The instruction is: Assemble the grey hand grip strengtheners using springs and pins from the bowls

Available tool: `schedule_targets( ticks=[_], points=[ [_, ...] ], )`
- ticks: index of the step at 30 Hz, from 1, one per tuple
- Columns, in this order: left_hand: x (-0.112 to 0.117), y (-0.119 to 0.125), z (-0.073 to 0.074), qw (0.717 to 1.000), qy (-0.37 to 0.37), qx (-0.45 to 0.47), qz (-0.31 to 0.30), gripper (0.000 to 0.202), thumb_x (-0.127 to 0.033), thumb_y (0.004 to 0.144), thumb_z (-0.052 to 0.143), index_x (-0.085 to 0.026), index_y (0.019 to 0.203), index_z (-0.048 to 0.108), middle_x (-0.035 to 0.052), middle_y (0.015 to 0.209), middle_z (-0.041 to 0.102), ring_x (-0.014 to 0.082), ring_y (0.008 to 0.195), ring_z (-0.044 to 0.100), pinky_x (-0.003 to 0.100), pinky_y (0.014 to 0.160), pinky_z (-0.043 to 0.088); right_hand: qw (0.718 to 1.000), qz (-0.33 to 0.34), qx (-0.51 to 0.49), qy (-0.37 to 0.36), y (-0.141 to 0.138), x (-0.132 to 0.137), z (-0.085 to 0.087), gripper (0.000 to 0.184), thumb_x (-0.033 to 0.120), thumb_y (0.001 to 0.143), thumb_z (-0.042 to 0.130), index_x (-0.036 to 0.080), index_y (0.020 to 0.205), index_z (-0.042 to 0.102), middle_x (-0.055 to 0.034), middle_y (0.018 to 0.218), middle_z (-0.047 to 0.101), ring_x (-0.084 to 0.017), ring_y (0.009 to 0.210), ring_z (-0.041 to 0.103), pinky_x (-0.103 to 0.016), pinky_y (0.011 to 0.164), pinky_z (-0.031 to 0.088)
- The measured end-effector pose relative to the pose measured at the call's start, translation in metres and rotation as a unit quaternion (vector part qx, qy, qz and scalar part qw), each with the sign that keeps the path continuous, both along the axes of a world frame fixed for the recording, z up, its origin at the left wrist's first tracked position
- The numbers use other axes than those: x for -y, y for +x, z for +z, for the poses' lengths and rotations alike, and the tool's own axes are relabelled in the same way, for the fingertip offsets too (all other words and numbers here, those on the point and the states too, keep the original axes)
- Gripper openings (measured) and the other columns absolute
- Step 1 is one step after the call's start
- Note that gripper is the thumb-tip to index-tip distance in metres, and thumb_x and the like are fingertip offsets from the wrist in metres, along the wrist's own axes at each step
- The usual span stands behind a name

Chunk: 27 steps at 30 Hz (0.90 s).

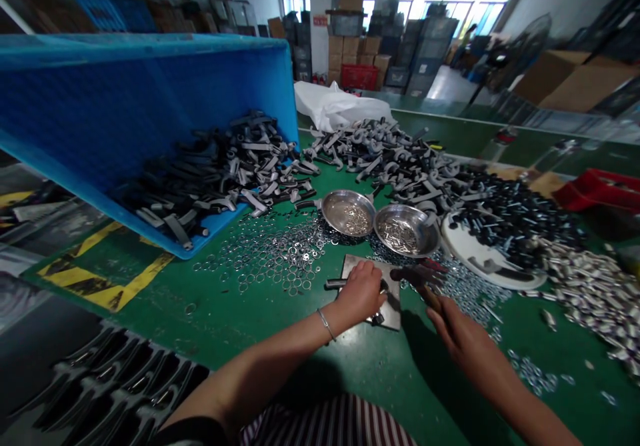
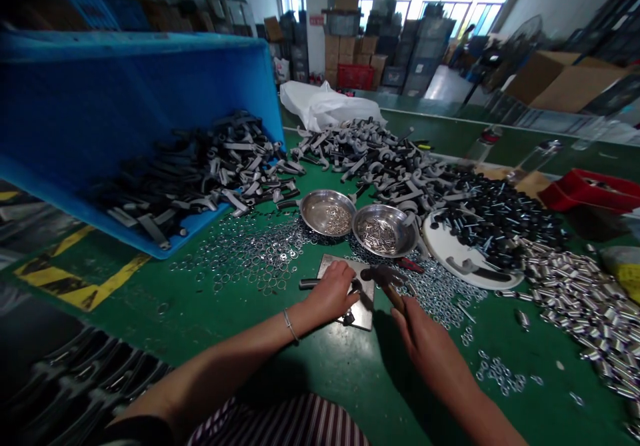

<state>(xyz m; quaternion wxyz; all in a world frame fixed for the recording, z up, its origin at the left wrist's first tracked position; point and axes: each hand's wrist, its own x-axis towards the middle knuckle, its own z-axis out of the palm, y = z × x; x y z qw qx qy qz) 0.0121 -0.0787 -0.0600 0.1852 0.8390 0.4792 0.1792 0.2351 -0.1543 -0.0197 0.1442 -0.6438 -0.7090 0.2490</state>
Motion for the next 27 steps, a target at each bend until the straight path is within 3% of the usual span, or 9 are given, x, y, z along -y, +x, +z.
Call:
schedule_targets(
  ticks=[4, 8, 11, 15, 18, 20, 23, 25, 27],
  points=[
    [0.002, -0.001, 0.003, 1.0, -0.012, -0.016, 0.014, 0.034, -0.03, 0.082, 0.069, -0.013, 0.108, 0.055, 0.0134, 0.113, 0.055, 0.0307, 0.114, 0.049, 0.043, 0.102, 0.041, 0.998, 0.035, 0.013, -0.04, -0.006, -0.001, 0.01, 0.025, 0.047, 0.095, 0.041, 0.024, 0.092, 0.052, -0.0067, 0.074, 0.069, -0.026, 0.063, 0.066, -0.032, 0.058, 0.045],
    [0.013, -0.023, 0.014, 0.999, -0.011, -0.001, 0.035, 0.077, -0.051, 0.07, 0.079, -0.012, 0.127, 0.046, 0.0169, 0.128, 0.049, 0.0345, 0.121, 0.045, 0.048, 0.104, 0.038, 0.998, 0.002, -0.06, -0.001, -0.023, 0.012, 0.05, 0.03, 0.051, 0.099, 0.038, 0.025, 0.101, 0.054, -0.0042, 0.081, 0.068, -0.023, 0.071, 0.066, -0.031, 0.065, 0.048],
    [0.021, -0.044, 0.021, 0.999, -0.025, -0.015, 0.025, 0.066, -0.046, 0.072, 0.079, -0.015, 0.123, 0.05, 0.0141, 0.125, 0.051, 0.0326, 0.119, 0.046, 0.045, 0.102, 0.038, 0.997, 0.003, -0.077, 0.028, -0.038, 0.021, 0.067, 0.03, 0.052, 0.099, 0.038, 0.026, 0.098, 0.053, -0.0029, 0.079, 0.067, -0.022, 0.07, 0.065, -0.03, 0.064, 0.048],
    [0.02, -0.053, 0.019, 0.998, -0.057, -0.03, 0.016, 0.047, -0.035, 0.074, 0.077, -0.017, 0.112, 0.058, 0.0111, 0.116, 0.055, 0.0298, 0.113, 0.049, 0.041, 0.098, 0.041, 0.999, 0.036, -0.021, 0.0, -0.048, 0.015, 0.047, 0.031, 0.049, 0.1, 0.036, 0.024, 0.106, 0.054, -0.0076, 0.089, 0.07, -0.025, 0.074, 0.068, -0.033, 0.066, 0.047],
    [0.017, -0.049, 0.017, 0.998, -0.062, -0.024, 0.025, 0.047, -0.036, 0.073, 0.077, -0.015, 0.111, 0.06, 0.0119, 0.115, 0.057, 0.03, 0.112, 0.05, 0.041, 0.096, 0.042, 0.996, 0.062, 0.023, -0.066, -0.044, 0.004, 0.026, 0.03, 0.047, 0.097, 0.039, 0.023, 0.095, 0.056, -0.0071, 0.078, 0.069, -0.026, 0.065, 0.066, -0.034, 0.062, 0.046],
    [0.016, -0.047, 0.017, 0.998, -0.058, -0.021, 0.027, 0.045, -0.034, 0.074, 0.076, -0.015, 0.112, 0.06, 0.0127, 0.116, 0.057, 0.0301, 0.112, 0.05, 0.041, 0.096, 0.042, 0.993, 0.06, -0.044, -0.088, -0.039, 0.003, 0.022, 0.032, 0.05, 0.096, 0.041, 0.023, 0.092, 0.058, -0.0054, 0.077, 0.068, -0.025, 0.07, 0.066, -0.034, 0.065, 0.047],
    [0.014, -0.048, 0.023, 0.997, -0.072, -0.008, 0.022, 0.043, -0.036, 0.073, 0.076, -0.015, 0.108, 0.063, 0.0136, 0.114, 0.06, 0.032, 0.112, 0.052, 0.043, 0.098, 0.042, 0.973, -0.02, -0.177, -0.146, -0.028, 0.016, 0.021, 0.042, 0.06, 0.094, 0.042, 0.023, 0.099, 0.061, -0.0025, 0.076, 0.067, -0.021, 0.064, 0.063, -0.031, 0.057, 0.049],
    [0.009, -0.051, 0.03, 0.988, -0.144, 0.041, 0.023, 0.048, -0.044, 0.075, 0.074, -0.015, 0.112, 0.062, 0.0124, 0.107, 0.064, 0.0312, 0.106, 0.057, 0.042, 0.094, 0.045, 0.954, -0.083, -0.196, -0.212, -0.015, 0.027, 0.015, 0.051, 0.065, 0.094, 0.036, 0.022, 0.107, 0.06, -0.0002, 0.068, 0.064, -0.018, 0.046, 0.054, -0.03, 0.043, 0.044],
    [0.002, -0.056, 0.037, 0.962, -0.248, 0.111, 0.018, 0.058, -0.052, 0.083, 0.064, -0.015, 0.127, 0.055, 0.0107, 0.101, 0.067, 0.0274, 0.095, 0.063, 0.039, 0.085, 0.05, 0.963, -0.083, -0.149, -0.208, 0.003, 0.029, 0.003, 0.052, 0.063, 0.096, 0.033, 0.022, 0.11, 0.061, -0.0018, 0.07, 0.065, -0.019, 0.046, 0.056, -0.032, 0.045, 0.047]
  ],
)
